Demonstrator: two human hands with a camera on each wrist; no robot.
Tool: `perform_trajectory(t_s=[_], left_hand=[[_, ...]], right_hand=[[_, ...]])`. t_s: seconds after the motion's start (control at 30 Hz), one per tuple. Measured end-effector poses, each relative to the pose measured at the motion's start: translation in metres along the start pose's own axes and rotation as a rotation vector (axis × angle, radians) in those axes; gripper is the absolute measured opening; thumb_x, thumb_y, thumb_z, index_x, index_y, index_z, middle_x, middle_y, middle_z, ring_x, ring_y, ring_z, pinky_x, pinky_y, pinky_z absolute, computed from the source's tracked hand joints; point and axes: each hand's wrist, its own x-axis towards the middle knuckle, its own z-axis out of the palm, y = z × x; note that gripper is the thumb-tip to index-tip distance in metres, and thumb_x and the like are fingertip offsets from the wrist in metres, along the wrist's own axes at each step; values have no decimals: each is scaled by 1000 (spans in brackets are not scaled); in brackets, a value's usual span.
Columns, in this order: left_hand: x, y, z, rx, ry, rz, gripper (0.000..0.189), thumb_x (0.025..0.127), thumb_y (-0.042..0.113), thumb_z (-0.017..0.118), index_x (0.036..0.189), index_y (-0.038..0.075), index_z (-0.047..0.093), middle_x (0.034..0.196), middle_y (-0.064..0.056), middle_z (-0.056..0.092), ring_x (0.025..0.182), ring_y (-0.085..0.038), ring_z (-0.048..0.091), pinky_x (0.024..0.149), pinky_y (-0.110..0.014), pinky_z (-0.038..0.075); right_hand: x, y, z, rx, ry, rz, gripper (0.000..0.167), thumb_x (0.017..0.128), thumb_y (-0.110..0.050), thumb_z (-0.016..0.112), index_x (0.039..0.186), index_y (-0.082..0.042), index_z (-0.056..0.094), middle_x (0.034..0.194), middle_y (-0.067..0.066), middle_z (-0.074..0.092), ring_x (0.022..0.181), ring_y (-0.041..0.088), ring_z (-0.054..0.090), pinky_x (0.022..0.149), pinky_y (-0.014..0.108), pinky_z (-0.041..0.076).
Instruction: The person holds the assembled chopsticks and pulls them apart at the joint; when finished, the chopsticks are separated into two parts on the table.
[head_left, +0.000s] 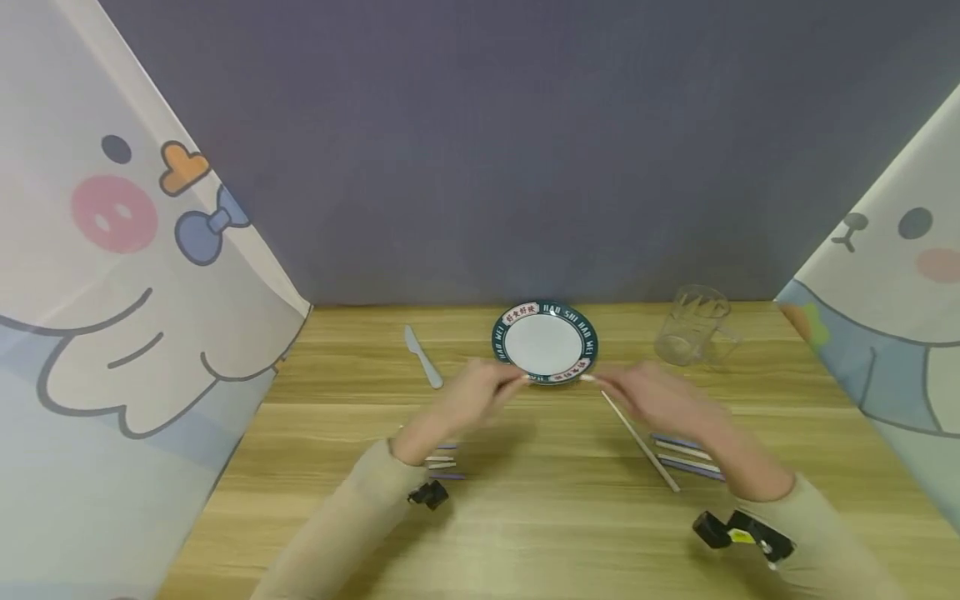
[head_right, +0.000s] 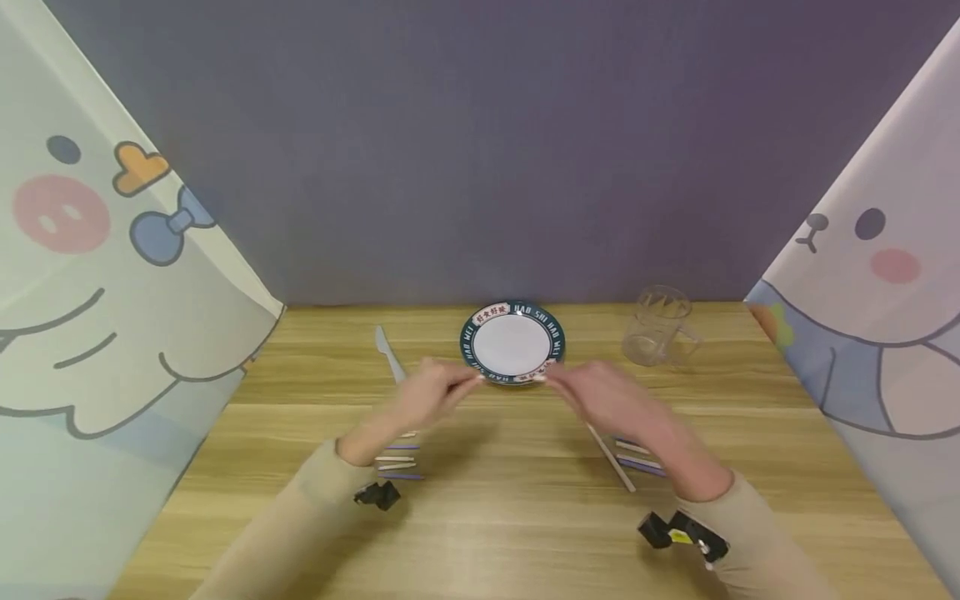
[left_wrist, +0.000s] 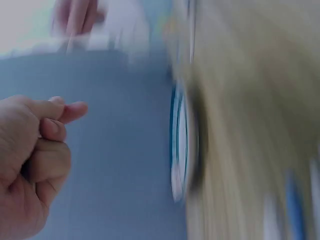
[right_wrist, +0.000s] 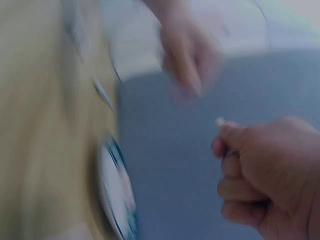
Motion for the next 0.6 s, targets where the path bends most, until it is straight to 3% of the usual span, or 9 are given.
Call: perform_trajectory(t_s=[0.1,0.2,0.37,0.5,0.6], left_hand=[[-21,-21,-21,3,107,-99,14,102,7,68,97,3,81,68,-2,67,57,2,40,54,-18,40],[-38,-31,-34,-18,145,-101,14,102,6,69,101,3,82,66,-1,64,56,3,35,52,-19,37],[-54,-36,-37,-7,101,-73,16,100,6,67,105,4,82,76,3,61,61,3,41,53,-16,41],[-68,-36,-34,-33,39,-129,29,93,-2,61,113,2,81,85,1,58,59,2,40,51,-16,41],[-75,-35,-33,-54,1,-160,36,90,-5,58,117,1,80,89,-2,57,63,-1,46,53,-17,46]], right_hand=[[-22,23,-22,-73,102,49,24,103,-5,65,87,-21,57,69,-19,34,59,-8,27,56,20,35],[-44,37,-36,-88,103,84,30,103,-4,66,85,-24,53,69,-18,29,59,-8,23,58,20,30],[-61,47,-33,-83,78,88,27,100,-3,70,87,-25,59,72,-21,41,63,-9,30,58,20,34],[-68,52,-23,-90,108,43,21,95,2,72,102,-17,73,90,-14,54,73,-9,37,61,20,39],[-73,53,-16,-74,107,44,19,95,4,71,105,-11,76,95,-10,51,76,-8,35,61,19,37]])
